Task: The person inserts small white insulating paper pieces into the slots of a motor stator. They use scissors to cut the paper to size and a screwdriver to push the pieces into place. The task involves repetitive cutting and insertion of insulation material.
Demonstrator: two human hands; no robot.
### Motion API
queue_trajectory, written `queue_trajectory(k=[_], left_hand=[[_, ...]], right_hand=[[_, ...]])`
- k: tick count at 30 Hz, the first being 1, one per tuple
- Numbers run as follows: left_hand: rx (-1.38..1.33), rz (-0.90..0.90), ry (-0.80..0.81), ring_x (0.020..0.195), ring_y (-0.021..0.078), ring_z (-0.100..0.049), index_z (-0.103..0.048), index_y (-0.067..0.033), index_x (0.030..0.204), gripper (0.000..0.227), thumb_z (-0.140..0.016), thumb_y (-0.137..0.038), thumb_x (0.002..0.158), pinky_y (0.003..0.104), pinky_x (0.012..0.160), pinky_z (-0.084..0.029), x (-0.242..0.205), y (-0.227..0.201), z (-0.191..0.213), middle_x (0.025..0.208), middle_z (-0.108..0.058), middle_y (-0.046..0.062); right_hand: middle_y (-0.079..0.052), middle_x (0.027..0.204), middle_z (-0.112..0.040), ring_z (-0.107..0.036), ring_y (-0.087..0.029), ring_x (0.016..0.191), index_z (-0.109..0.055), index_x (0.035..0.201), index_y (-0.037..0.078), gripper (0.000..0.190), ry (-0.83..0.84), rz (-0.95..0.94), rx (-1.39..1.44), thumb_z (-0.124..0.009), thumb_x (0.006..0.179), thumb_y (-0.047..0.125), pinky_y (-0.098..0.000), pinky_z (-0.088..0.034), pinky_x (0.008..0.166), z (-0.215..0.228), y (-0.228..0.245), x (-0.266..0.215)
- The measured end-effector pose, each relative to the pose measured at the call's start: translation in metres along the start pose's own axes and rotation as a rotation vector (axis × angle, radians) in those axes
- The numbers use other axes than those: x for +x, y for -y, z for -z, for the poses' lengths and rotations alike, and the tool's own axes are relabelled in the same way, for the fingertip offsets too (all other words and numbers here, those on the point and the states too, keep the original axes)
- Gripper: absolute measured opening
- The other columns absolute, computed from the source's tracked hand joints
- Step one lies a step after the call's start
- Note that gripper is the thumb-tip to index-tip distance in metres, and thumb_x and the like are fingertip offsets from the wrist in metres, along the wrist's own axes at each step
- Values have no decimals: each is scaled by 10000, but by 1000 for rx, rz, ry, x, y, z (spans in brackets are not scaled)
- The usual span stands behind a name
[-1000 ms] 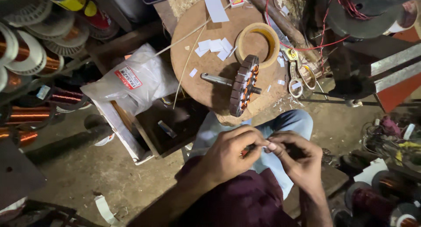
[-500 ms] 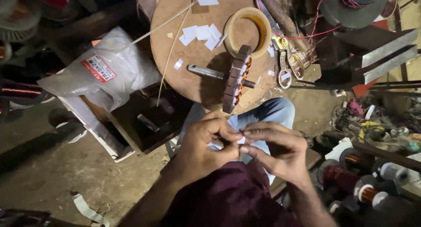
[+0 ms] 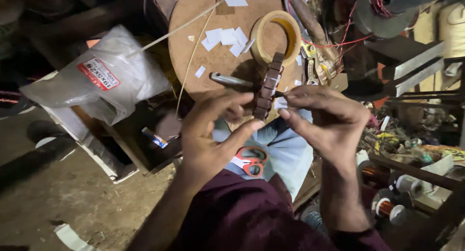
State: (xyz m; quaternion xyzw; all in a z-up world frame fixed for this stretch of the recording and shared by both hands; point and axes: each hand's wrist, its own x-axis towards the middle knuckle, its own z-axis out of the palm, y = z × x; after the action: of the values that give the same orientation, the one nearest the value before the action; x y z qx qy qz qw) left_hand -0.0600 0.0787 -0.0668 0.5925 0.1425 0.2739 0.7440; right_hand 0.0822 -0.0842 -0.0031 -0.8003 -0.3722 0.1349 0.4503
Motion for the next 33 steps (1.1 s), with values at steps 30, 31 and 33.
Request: queue_trajectory(k=[30,31,33], left_hand=[[33,-132,-4,1209,207,-675,-684,-25,1329,458,-858,-34,906,287,1053,-555,-5,37,-13,1344,-650,123],[38,-127,0,1219,210,-678,-684,-26,1328,459,-859,-34,903,296,1059,-560,-4,37,-12,1342,-650,124],[41,-123,10,1241,216,-678,-681,-30,1332,464,-859,-39,904,307,1070,-569,-4,38,-13,1350,-646,126]], right_hand=[[-139,1159,-740,-726,-223,949,-752,1203,9,292,-162,329,-587,-758,951,-138,-303,-593,833,-42,34,0],[-150,1160,-741,-727,-226,949,-751,1203,1,299,-162,336,-578,-747,945,-149,-302,-595,830,-43,33,1],[-170,1163,-744,-729,-233,949,-748,1205,-15,314,-162,346,-567,-725,933,-170,-300,-600,823,-41,30,2]])
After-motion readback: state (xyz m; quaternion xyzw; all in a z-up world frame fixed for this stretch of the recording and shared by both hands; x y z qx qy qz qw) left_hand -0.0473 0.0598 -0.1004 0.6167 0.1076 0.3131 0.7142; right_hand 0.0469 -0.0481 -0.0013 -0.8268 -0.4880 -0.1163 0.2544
